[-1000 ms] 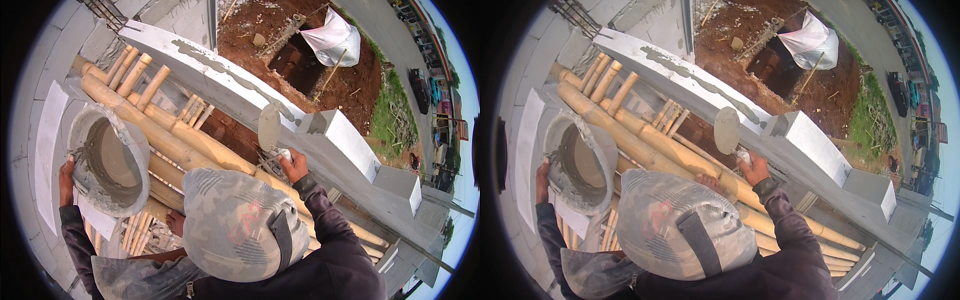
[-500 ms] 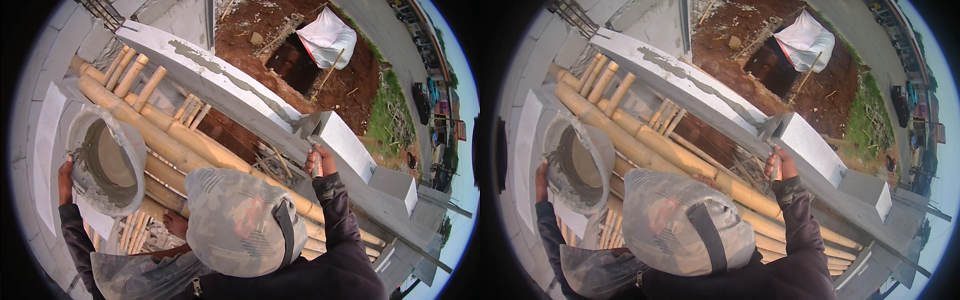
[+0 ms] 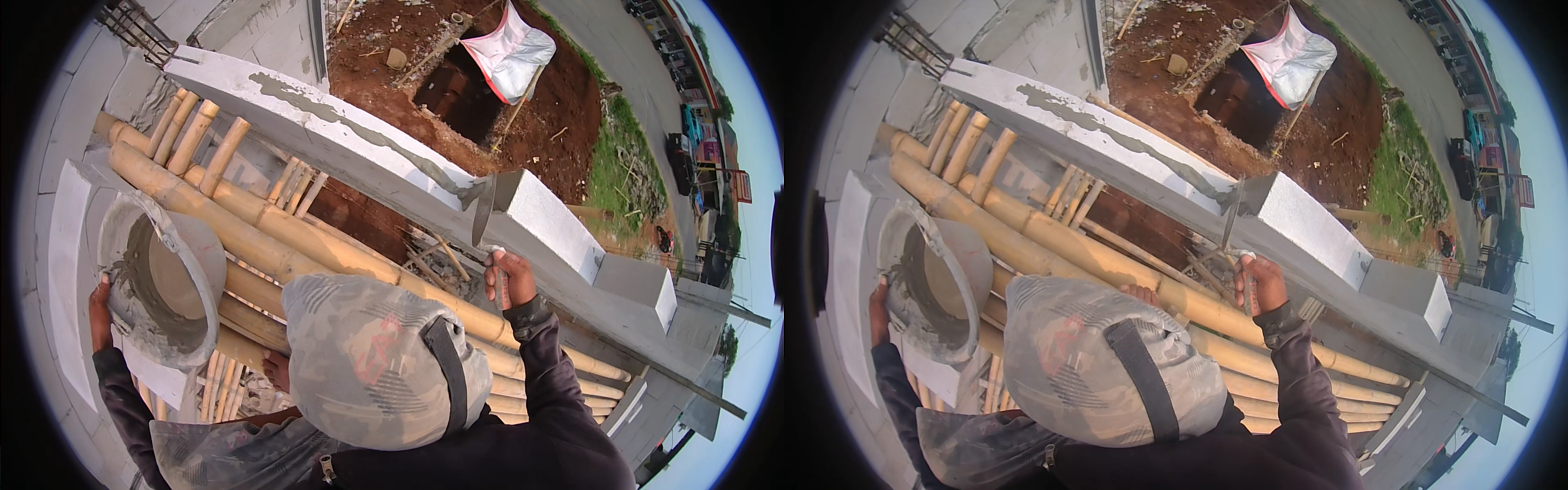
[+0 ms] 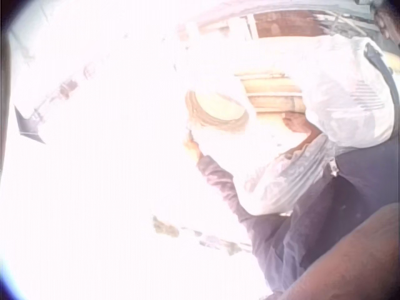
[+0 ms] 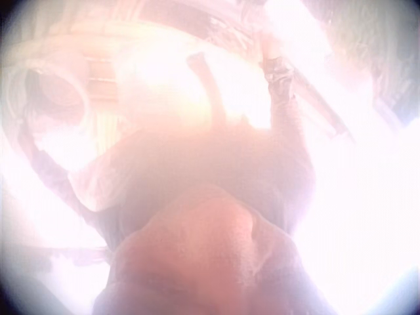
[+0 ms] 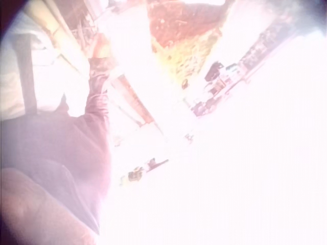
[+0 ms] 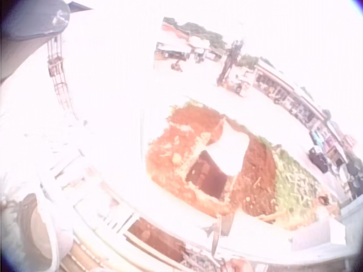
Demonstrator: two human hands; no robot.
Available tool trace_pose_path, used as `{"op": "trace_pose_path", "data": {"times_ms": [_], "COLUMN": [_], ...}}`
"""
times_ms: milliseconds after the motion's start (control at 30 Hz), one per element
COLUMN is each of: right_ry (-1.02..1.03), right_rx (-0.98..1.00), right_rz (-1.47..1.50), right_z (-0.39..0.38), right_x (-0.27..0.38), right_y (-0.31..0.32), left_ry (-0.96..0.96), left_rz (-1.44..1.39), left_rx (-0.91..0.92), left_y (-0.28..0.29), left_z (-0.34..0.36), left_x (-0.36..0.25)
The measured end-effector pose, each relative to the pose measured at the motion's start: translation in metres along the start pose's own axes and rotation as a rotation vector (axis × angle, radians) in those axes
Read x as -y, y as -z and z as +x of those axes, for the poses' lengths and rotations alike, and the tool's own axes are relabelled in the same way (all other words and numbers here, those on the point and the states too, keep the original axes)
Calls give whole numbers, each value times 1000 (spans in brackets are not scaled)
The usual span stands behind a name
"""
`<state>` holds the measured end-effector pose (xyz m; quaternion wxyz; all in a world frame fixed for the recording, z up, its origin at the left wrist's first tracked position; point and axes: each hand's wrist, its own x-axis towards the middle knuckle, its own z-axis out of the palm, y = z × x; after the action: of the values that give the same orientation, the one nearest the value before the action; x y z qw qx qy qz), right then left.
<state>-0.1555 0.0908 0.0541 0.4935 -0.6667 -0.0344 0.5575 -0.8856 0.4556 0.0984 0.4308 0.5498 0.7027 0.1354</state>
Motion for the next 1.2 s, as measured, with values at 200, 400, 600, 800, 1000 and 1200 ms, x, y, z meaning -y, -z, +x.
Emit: {"op": "trace_pose_path", "data": {"times_ms": [200,400,600,800,1000,1200], "right_ry": [-186,-135,-14,-66,-54,20], "right_rx": [-131,49,81,194,345,396], "right_rz": [43,167,278,494,460,287], "right_z": [91,43,18,-56,-20,17], "right_x": [-50,-11,17,36,67,77], "right_y": [-2,32,48,55,69,-18], "left_ry": [-24,-1,48,-326,-235,-493], "left_rz": [35,25,263,170,221,46], "left_rx": [18,-18,-233,-223,-215,-226], "left_y": [2,3,23,26,12,-3], "left_z": [-1,0,23,14,2,-49], "left_x": [3,8,23,17,-40,-110]}}
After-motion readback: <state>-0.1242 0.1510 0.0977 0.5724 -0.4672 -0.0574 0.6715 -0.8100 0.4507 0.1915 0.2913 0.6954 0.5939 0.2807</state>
